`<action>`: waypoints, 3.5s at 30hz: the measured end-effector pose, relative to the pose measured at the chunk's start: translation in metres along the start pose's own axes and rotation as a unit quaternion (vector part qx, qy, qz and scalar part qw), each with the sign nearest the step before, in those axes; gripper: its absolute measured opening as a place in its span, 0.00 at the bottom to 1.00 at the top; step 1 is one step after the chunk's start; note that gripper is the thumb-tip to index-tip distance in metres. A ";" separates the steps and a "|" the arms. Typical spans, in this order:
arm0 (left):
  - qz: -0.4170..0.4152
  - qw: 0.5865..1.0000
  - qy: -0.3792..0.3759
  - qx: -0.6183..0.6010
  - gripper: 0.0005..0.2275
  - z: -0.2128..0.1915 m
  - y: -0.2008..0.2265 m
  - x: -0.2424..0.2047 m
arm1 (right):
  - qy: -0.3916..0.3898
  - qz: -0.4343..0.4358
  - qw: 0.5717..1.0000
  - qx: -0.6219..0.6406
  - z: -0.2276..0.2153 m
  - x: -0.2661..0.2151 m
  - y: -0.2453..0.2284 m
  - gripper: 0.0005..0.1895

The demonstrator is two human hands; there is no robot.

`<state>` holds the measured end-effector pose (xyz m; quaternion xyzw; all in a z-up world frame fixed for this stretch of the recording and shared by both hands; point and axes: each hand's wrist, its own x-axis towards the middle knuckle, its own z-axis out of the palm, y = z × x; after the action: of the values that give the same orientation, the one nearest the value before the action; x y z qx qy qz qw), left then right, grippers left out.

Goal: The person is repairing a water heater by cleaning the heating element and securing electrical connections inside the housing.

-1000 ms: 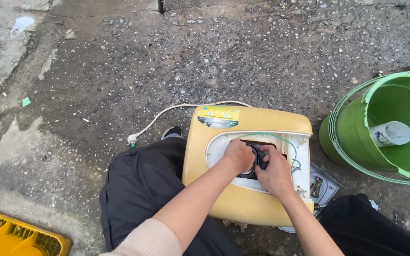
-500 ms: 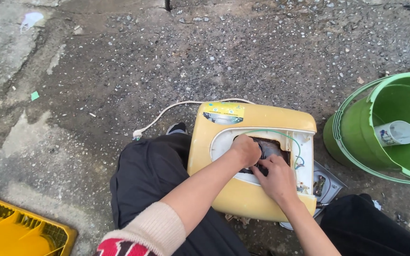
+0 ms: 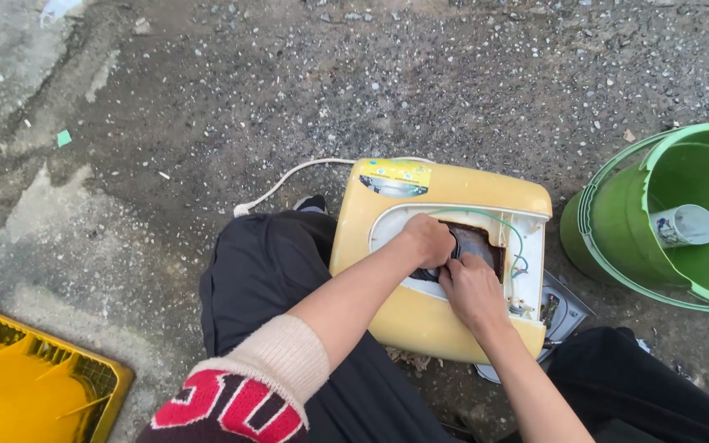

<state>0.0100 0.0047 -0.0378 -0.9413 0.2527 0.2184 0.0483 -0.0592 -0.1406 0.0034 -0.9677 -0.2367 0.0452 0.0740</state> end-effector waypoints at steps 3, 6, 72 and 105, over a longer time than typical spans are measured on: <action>-0.027 0.995 0.024 -0.090 0.14 -0.026 -0.013 -0.047 | -0.005 -0.017 1.000 -0.002 -0.004 -0.003 0.001 0.13; -0.016 0.992 0.093 -0.081 0.16 -0.041 -0.005 -0.091 | -0.016 -0.019 1.000 -0.002 -0.005 -0.004 0.002 0.14; -0.003 0.955 0.288 -0.065 0.09 -0.029 0.022 -0.100 | 0.306 0.409 0.857 0.068 -0.171 -0.346 0.149 0.32; -0.016 0.960 0.270 -0.066 0.08 -0.021 0.021 -0.096 | -0.179 0.469 0.855 0.127 -0.042 -0.126 0.260 0.15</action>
<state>-0.0673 0.0257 0.0235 -0.9704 0.2261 -0.0286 -0.0803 -0.0479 -0.4324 0.0082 -0.9214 0.2442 0.2762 0.1225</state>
